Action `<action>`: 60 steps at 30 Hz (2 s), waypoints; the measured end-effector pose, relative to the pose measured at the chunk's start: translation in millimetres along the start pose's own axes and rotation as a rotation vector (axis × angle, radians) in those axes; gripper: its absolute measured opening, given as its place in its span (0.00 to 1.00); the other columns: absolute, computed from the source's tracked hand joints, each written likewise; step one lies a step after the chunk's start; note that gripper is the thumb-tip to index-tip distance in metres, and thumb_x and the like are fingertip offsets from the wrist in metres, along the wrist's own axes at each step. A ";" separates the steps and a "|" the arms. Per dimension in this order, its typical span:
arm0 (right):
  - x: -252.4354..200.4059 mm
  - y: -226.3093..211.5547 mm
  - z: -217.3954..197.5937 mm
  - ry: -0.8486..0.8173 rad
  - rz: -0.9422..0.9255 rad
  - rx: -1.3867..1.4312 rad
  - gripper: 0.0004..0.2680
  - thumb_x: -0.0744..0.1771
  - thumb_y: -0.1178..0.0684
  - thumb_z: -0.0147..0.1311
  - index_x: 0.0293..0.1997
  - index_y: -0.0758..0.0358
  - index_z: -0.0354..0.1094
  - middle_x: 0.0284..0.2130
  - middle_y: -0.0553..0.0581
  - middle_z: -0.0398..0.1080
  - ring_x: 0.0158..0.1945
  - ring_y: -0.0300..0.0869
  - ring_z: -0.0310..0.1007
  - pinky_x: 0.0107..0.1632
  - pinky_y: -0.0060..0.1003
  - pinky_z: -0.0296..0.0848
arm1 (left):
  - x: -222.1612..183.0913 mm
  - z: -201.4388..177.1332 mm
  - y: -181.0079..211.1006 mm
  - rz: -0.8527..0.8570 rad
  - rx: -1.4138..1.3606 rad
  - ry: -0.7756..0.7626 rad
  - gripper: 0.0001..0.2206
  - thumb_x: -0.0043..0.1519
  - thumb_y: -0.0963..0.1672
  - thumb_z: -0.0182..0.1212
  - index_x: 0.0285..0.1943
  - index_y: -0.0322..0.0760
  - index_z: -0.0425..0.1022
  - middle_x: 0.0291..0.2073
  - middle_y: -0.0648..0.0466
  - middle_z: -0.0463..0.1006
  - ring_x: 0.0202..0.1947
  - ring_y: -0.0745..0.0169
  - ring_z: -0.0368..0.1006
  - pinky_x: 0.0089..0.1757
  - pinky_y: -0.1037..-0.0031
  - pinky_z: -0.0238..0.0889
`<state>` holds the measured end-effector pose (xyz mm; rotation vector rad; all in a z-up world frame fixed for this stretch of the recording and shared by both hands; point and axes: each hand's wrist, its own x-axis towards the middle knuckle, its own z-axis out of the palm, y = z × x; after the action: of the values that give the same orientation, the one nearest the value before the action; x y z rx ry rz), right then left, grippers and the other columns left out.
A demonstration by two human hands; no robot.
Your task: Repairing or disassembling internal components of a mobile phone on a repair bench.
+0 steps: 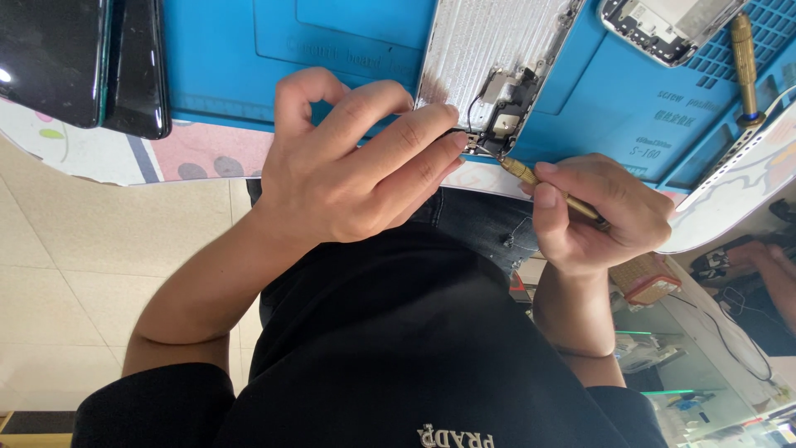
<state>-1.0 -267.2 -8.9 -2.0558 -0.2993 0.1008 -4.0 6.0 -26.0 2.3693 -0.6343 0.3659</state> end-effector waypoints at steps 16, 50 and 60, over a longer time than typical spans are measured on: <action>1.4 0.7 2.7 0.008 -0.032 -0.013 0.04 0.68 0.62 0.63 0.40 0.75 0.74 0.30 0.63 0.76 0.30 0.45 0.79 0.36 0.31 0.76 | 0.8 0.3 -1.3 0.021 0.003 0.009 0.06 0.64 0.41 0.71 0.48 0.39 0.84 0.56 0.61 0.77 0.50 0.63 0.72 0.52 0.64 0.52; 5.6 -5.3 -0.7 0.005 -0.033 -0.056 0.04 0.68 0.61 0.64 0.40 0.73 0.75 0.32 0.63 0.77 0.29 0.41 0.77 0.33 0.28 0.71 | 0.9 -2.2 0.9 0.018 0.000 0.010 0.07 0.64 0.41 0.69 0.49 0.41 0.82 0.54 0.61 0.76 0.51 0.63 0.71 0.51 0.65 0.51; 19.3 -45.3 -6.3 -0.065 0.050 -0.213 0.03 0.67 0.62 0.62 0.38 0.72 0.74 0.30 0.60 0.77 0.27 0.38 0.74 0.30 0.26 0.66 | -1.5 -1.0 3.1 0.014 0.001 0.007 0.08 0.64 0.42 0.70 0.51 0.41 0.82 0.55 0.62 0.74 0.52 0.64 0.71 0.52 0.64 0.52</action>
<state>11.1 -246.9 34.8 -2.2750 -0.3100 0.1731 -7.0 5.2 -24.2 2.3648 -0.6476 0.3803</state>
